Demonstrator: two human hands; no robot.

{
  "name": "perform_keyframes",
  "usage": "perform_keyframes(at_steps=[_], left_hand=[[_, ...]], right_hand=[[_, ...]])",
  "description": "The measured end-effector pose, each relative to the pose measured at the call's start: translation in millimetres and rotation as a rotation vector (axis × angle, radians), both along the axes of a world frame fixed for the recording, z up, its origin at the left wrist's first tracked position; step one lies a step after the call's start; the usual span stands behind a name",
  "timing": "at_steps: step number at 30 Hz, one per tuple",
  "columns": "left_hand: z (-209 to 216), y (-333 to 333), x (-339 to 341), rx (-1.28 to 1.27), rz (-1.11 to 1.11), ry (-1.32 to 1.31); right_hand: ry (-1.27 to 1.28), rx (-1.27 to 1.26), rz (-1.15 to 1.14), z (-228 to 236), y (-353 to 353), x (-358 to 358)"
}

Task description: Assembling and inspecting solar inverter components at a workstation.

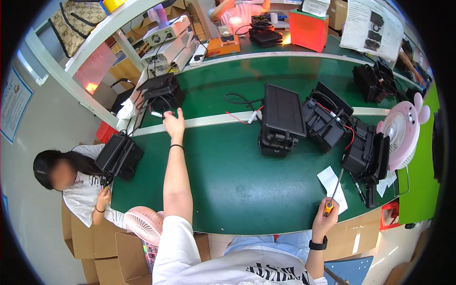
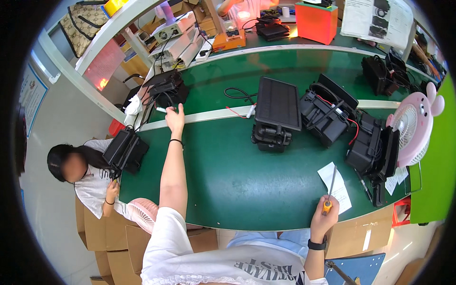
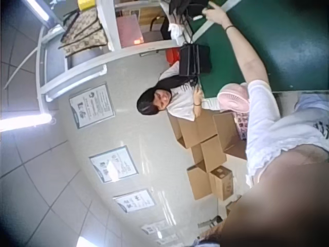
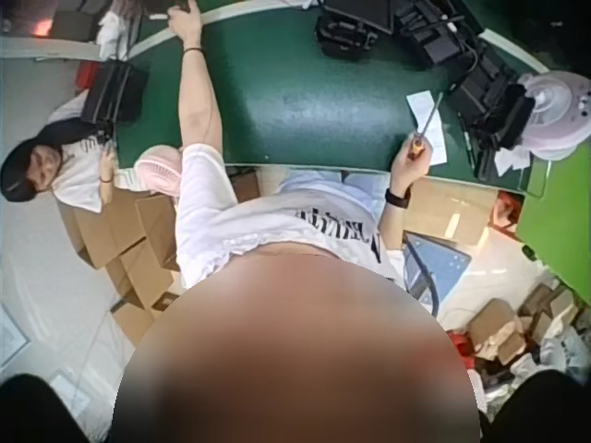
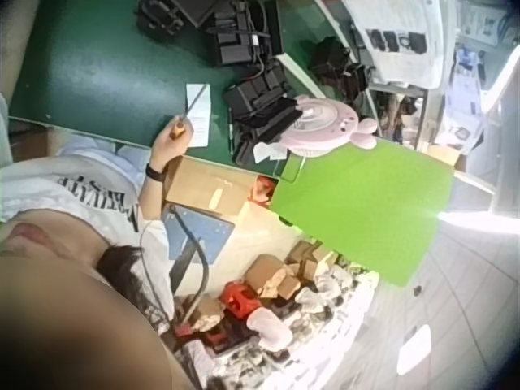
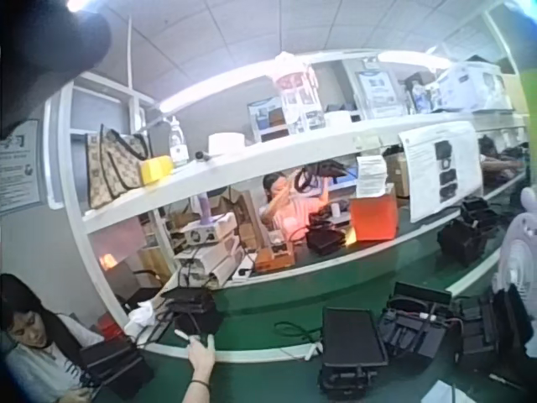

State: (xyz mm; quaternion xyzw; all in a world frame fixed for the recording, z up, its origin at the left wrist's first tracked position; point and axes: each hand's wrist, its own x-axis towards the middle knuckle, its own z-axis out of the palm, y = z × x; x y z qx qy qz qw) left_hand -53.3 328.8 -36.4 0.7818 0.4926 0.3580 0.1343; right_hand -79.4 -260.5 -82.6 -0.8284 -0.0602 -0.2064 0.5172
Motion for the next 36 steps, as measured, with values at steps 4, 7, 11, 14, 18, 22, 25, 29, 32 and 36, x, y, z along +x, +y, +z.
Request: perform_keyframes(at_steps=[4, 7, 11, 14, 18, 22, 25, 29, 32, 36], left_hand=[[6.5, -28.3, 4.9, -0.097, -0.067, -0.230], [4.4, -52.1, 0.7, -0.061, -0.120, -0.424], [1.1, -89.5, -16.5, -0.199, -0.175, -0.440], [5.0, -121.2, -28.2, -0.189, -0.295, -0.489], [8.3, -168.2, -52.1, -0.372, -0.426, -0.753], [16.6, -201.2, -65.6, -0.456, -0.432, -0.807], [28.4, -218.7, -84.0, -0.438, -0.415, -0.825], [37.5, -251.3, -120.4, -0.493, -0.524, -0.832], [28.0, -286.5, -138.6, -0.562, -0.629, -0.780], [10.6, -319.3, -161.9, -0.653, -0.628, -0.684]], right_hand=[[-0.036, 0.012, 0.016, -0.7, 0.8, -0.1], [-0.051, 0.010, 0.017, -1.7, -0.1, 0.0], [-0.104, -0.016, 0.007, -0.2, -0.8, -0.4], [-0.116, 0.009, 0.029, 1.7, 0.0, -0.4], [-0.129, 0.022, 0.064, 2.0, -3.3, 0.1], [-0.096, 0.058, 0.147, -0.6, -10.1, 1.6], [-0.160, 0.059, 0.168, -1.4, -13.0, 1.7], [-0.121, 0.149, 0.155, -0.8, -13.2, -2.4], [-0.116, 0.186, 0.104, -1.3, -12.5, -3.8], [-0.076, 0.220, 0.111, -1.8, -13.4, -4.1]])
